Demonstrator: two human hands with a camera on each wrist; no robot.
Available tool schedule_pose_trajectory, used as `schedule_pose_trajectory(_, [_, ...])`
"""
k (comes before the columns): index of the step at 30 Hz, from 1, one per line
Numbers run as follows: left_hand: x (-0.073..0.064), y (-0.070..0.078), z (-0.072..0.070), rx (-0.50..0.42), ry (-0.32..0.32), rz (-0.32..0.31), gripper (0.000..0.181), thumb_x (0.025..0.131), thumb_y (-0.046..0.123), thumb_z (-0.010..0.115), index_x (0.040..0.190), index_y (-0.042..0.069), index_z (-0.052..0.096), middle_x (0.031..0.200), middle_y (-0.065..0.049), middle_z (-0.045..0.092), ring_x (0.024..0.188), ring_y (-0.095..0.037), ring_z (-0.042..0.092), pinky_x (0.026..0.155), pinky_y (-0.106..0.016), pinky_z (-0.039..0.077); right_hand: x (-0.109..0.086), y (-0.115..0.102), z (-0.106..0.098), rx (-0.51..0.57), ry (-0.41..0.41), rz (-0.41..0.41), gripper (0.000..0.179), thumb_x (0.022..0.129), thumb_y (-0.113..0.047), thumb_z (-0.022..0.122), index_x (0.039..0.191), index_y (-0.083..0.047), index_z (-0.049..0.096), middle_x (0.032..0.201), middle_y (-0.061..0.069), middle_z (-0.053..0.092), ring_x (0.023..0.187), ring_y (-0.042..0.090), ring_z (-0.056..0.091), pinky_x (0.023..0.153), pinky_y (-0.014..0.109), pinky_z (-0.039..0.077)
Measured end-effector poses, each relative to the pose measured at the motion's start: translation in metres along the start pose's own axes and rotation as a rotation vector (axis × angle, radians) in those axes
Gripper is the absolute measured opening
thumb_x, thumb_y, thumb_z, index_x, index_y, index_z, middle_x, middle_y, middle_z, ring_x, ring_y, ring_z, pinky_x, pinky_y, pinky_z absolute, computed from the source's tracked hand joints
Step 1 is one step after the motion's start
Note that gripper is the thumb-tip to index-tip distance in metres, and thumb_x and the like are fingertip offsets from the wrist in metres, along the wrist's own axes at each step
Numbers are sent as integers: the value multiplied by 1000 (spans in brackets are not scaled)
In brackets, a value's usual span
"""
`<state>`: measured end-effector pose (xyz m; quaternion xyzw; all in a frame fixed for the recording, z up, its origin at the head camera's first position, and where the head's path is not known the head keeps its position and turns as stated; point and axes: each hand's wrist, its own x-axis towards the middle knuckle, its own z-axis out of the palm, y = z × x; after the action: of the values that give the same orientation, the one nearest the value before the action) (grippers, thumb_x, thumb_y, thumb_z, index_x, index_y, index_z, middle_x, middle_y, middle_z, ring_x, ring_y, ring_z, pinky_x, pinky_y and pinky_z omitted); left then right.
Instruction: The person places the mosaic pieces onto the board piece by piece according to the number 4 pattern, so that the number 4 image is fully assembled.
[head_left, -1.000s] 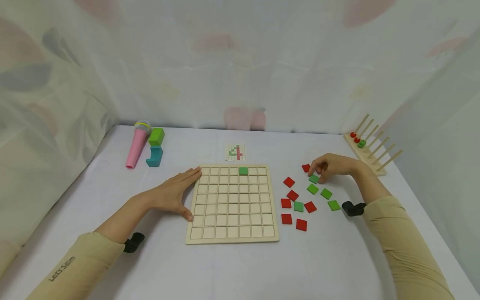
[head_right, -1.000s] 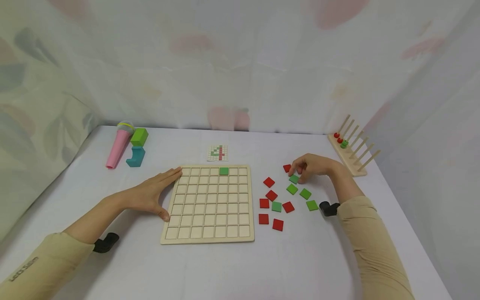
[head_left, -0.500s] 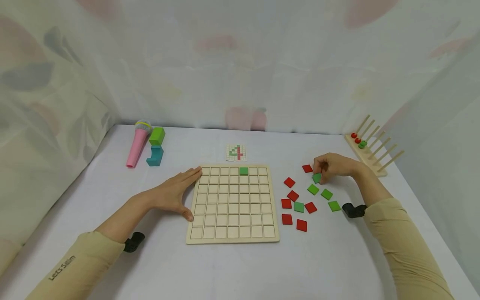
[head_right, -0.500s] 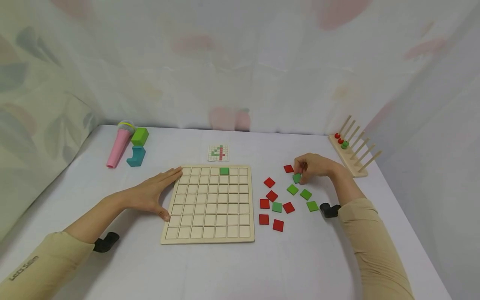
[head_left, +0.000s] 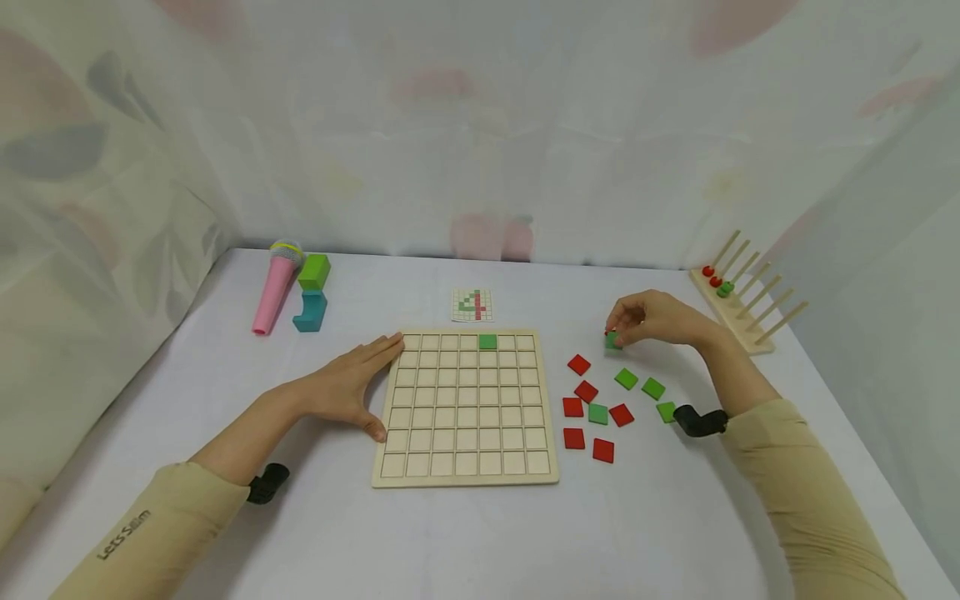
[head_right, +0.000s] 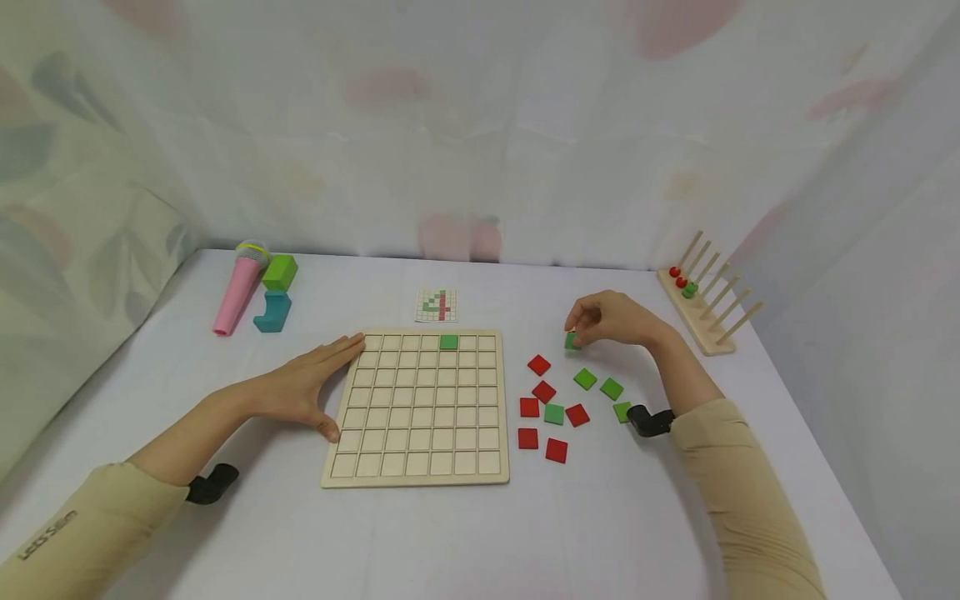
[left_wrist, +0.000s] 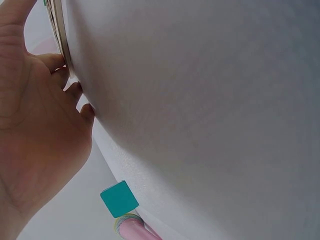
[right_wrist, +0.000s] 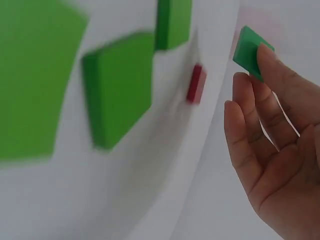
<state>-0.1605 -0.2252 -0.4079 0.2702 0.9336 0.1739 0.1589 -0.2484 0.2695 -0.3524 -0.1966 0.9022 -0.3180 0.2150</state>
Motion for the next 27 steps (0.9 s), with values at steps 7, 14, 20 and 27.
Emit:
schedule_pose_trajectory(7, [0, 0, 0, -4, -4, -4, 144, 52, 70, 84, 158, 3, 15, 169, -13, 8, 155, -41, 11, 124, -60, 17, 15, -25, 14, -5, 83, -81, 17, 87, -19, 75, 102, -12, 72, 89, 8, 69, 84, 19, 60, 72, 27, 49])
schedule_pose_trajectory(14, [1, -2, 1, -7, -2, 1, 144, 52, 71, 84, 158, 3, 15, 169, -12, 8, 155, -41, 11, 124, -60, 18, 35, -45, 33, 12, 92, -137, 17, 88, -22, 75, 103, -15, 73, 95, 7, 71, 87, 18, 62, 77, 28, 50])
schedule_pose_trajectory(20, [1, -3, 2, -1, -1, 7, 144, 53, 72, 83, 158, 3, 14, 169, -12, 8, 155, -40, 11, 124, -61, 18, 52, -67, 50, 22, 66, -195, 15, 88, -18, 74, 102, -15, 73, 94, 7, 69, 85, 19, 61, 76, 29, 50])
schedule_pose_trajectory(27, [0, -1, 1, -2, -1, 6, 143, 52, 71, 84, 158, 2, 15, 169, -13, 8, 155, -40, 11, 124, -60, 18, 73, -85, 64, 24, 30, -222, 13, 88, -17, 73, 101, -14, 73, 89, 5, 67, 85, 18, 66, 75, 29, 51])
